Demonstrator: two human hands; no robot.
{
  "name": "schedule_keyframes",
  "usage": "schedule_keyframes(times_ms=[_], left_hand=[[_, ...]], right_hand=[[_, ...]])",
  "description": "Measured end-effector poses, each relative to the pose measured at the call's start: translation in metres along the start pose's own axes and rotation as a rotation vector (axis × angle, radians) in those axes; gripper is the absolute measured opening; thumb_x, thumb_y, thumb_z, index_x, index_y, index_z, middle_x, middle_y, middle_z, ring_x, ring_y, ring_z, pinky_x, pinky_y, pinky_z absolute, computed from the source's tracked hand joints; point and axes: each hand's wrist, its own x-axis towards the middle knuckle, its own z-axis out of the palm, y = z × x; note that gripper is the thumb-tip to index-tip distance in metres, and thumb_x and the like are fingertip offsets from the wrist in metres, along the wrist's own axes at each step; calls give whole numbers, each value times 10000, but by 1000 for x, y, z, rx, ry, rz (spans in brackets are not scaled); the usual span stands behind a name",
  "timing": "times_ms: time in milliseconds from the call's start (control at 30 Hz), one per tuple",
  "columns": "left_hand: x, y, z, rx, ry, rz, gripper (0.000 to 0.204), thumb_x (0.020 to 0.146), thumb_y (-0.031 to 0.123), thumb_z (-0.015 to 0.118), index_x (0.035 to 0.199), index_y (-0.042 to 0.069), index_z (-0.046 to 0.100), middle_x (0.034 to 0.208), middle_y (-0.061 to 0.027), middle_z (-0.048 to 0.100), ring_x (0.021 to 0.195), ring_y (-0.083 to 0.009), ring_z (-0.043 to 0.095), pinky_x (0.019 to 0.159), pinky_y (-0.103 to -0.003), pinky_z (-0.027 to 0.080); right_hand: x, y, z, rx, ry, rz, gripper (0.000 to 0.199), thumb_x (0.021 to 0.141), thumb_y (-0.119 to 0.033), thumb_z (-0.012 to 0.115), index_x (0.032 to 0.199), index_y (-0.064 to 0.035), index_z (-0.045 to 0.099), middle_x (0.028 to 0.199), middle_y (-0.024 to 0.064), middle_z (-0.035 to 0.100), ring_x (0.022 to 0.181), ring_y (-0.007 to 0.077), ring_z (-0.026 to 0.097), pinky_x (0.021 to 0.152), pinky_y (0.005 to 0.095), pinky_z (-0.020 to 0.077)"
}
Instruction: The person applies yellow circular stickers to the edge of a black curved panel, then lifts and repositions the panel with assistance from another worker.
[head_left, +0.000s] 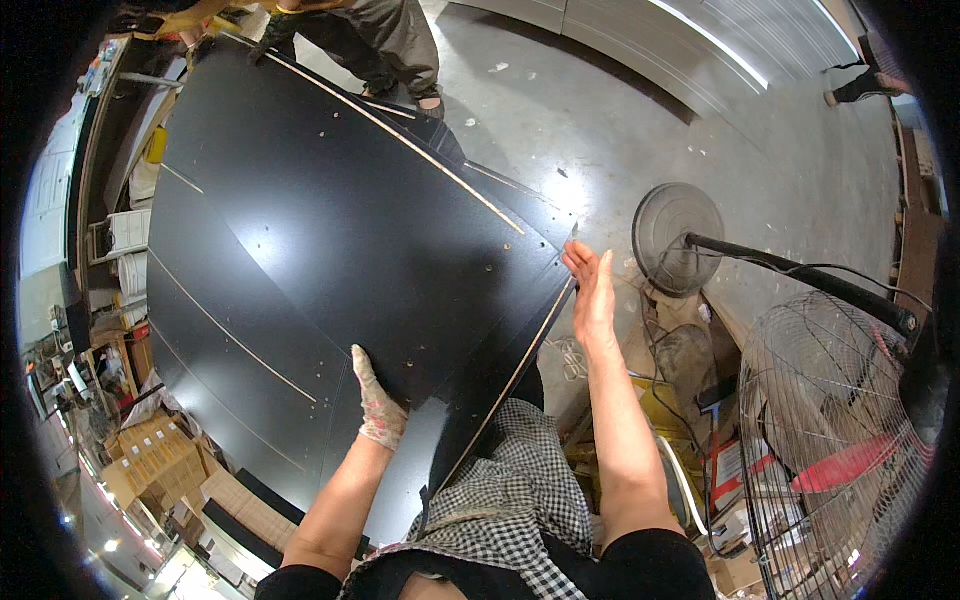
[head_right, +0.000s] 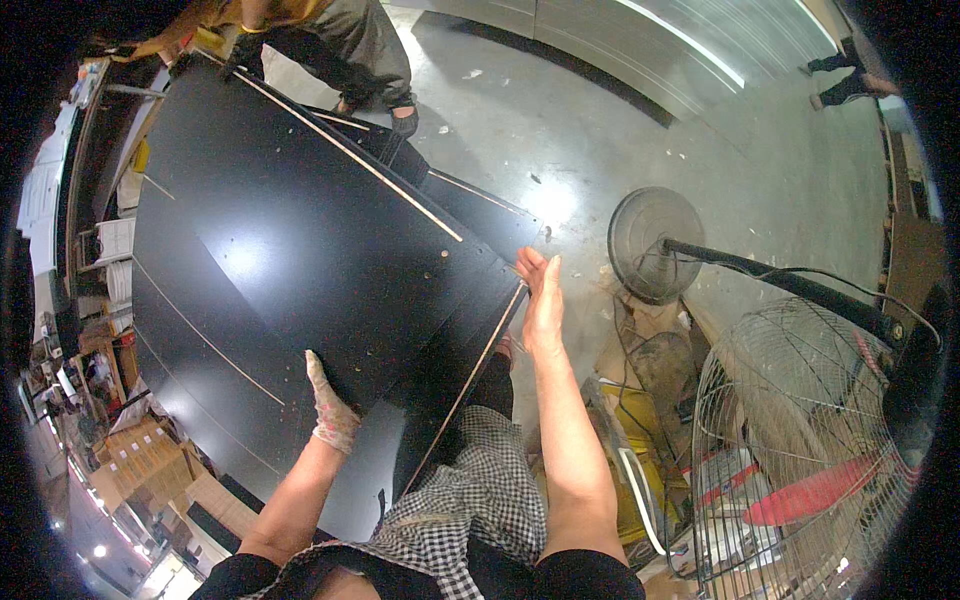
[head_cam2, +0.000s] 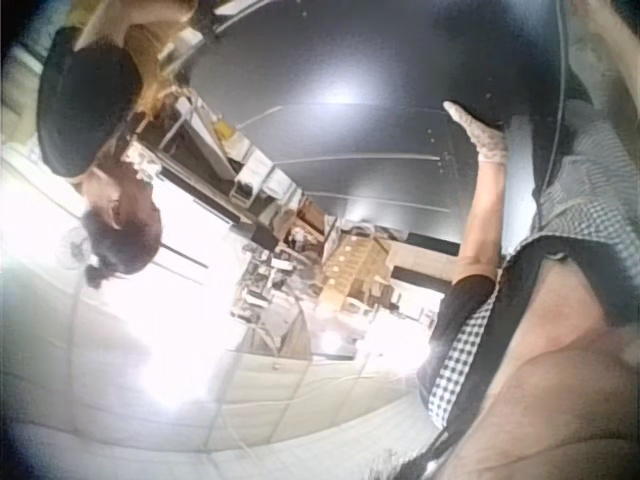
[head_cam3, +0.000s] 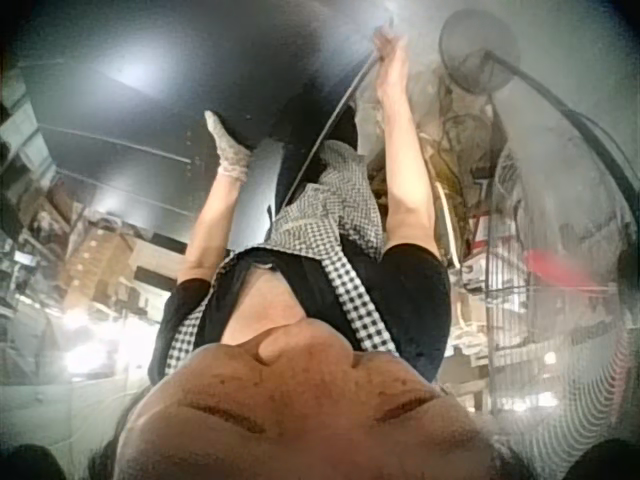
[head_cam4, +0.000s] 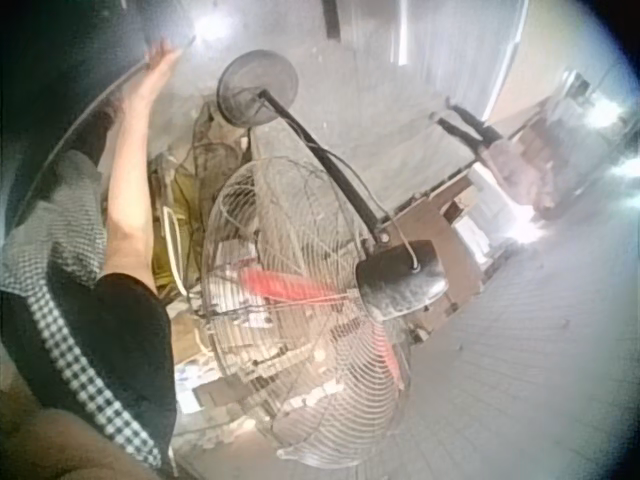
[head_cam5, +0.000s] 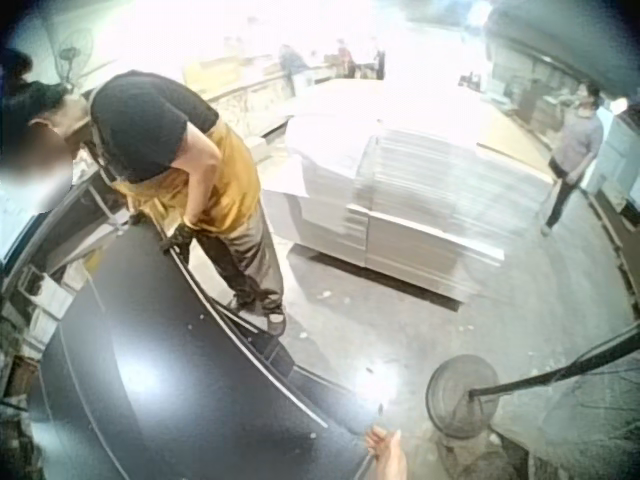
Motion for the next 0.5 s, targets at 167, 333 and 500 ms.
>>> schedule_keyframes(times_ms=[167, 333, 500], left_hand=[[-9, -18, 30, -63, -26, -28, 774, 874, 671, 505, 1421, 129, 420, 1418, -76, 471, 1258, -265, 469, 1063, -418, 390], [-28, -19, 62, -75, -48, -136, 802, 857, 705, 493, 1418, 136, 426, 1412, -86, 482, 1253, -299, 479, 1058, -464, 398], [-42, -32, 76, -105, -110, -162, 728, 882, 694, 451, 1371, 156, 479, 1314, -80, 555, 1142, -323, 547, 1003, -507, 429]], right_hand=[[-5, -11, 1, 164, 2, 38, 760, 981, -623, 289, 1443, -22, 351, 1444, 180, 419, 1355, 263, 341, 1142, 411, 210], [-10, -21, 9, 287, 181, 45, 746, 975, -612, 348, 1509, -103, 243, 1493, 161, 343, 1354, 276, 356, 1130, 425, 245], [-10, -34, 0, 361, 273, 83, 714, 977, -609, 346, 1499, -125, 283, 1501, 150, 339, 1355, 280, 360, 1116, 438, 276]])
